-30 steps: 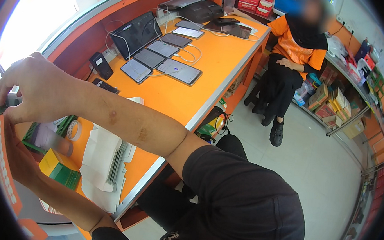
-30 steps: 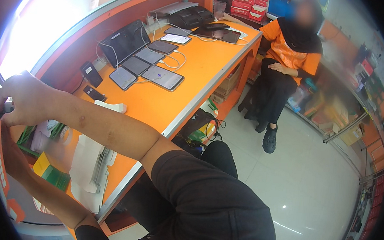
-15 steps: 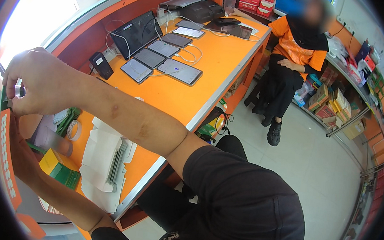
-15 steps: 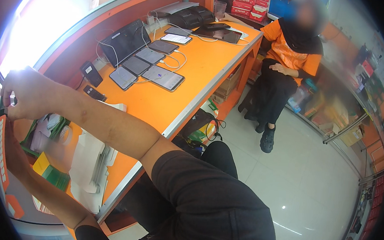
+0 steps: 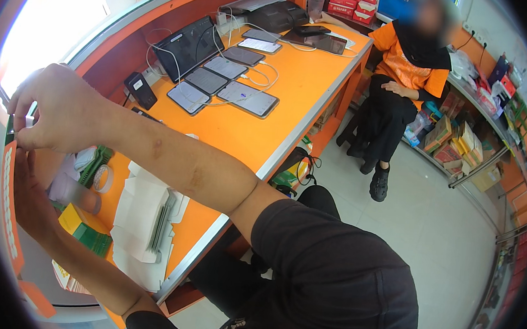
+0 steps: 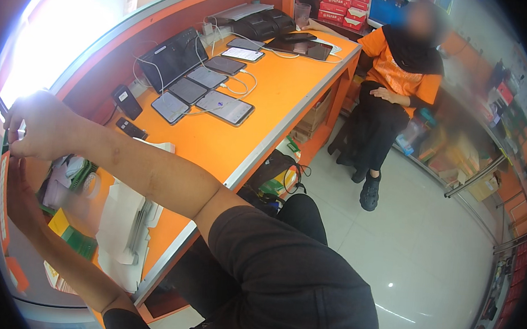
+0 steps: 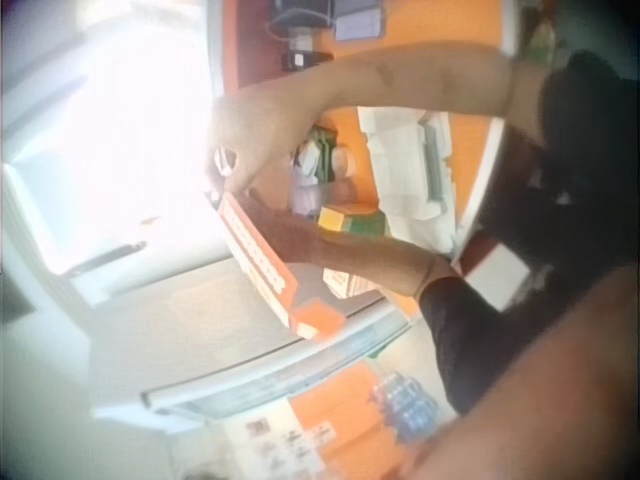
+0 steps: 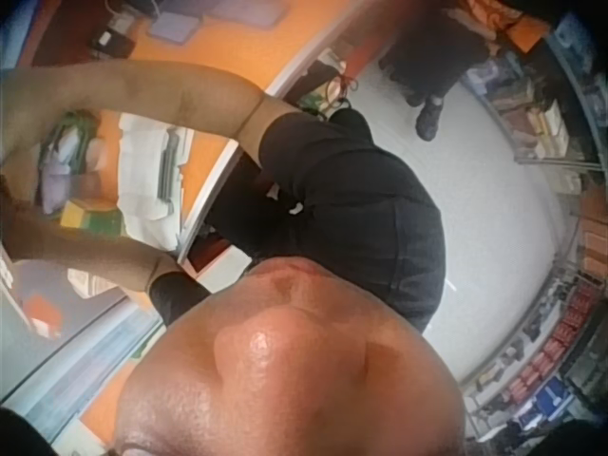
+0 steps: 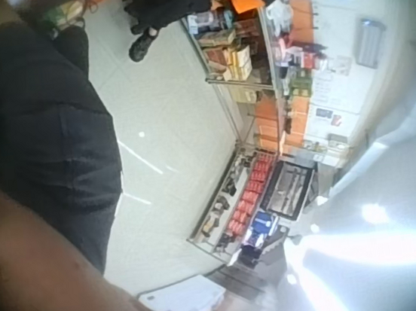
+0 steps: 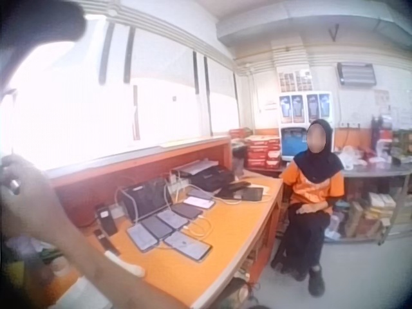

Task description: The person assembles small, colorful paper boxes by folding flat sheets and tucking flaps into slots. They handle the paper sheets one at a time, folding them into rectangular boxes and stacking the finished products on the counter.

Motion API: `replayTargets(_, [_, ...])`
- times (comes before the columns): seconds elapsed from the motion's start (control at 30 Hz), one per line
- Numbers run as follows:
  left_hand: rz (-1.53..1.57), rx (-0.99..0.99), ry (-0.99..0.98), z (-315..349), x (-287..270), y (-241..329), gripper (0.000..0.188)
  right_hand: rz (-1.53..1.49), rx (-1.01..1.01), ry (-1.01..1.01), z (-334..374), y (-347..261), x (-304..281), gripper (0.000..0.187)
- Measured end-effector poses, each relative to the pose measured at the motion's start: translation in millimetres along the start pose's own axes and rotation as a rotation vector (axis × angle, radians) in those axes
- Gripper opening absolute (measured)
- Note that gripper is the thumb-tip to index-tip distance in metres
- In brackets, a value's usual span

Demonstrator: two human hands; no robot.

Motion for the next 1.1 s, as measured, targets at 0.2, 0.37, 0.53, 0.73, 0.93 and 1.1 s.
replayTargets(0.2, [-0.024,-0.009,0.032,1.3,4.0,3.4,0.024,-0.025,-0.018,-0.017,1.9,-3.1,-0.2,0.018])
replayTargets(0.37, [-0.069,-0.019,0.119,2.3,8.3,6.6,0.025,-0.024,-0.01,0.003,0.5,-3.7,-6.2,0.018])
replayTargets(0.53, [-0.158,0.026,0.162,2.7,14.8,10.1,0.03,-0.058,0.051,0.08,0.9,-3.3,-3.7,0.017])
replayTargets(0.73, [-0.039,-0.062,0.211,5.2,9.2,12.3,0.03,-0.006,-0.088,0.069,-0.1,-4.9,3.1,0.016])
replayTargets(0.93, [-0.128,-0.018,0.134,6.5,12.1,15.1,0.028,-0.014,-0.053,-0.031,0.8,-6.3,-4.8,0.015])
replayTargets(1.1, [-0.14,0.02,0.122,6.1,14.2,16.7,0.027,-0.113,0.06,-0.104,2.5,-7.0,-14.4,0.02])
Point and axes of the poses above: each hand's wrist, its own z-axis away from the middle knuckle, its own x-axis out of the palm, y = z × x, the point moved 4 cm from there along -z, towards the middle knuckle, and after that the axes turned 5 degrees about z, right-handed, at the moved point
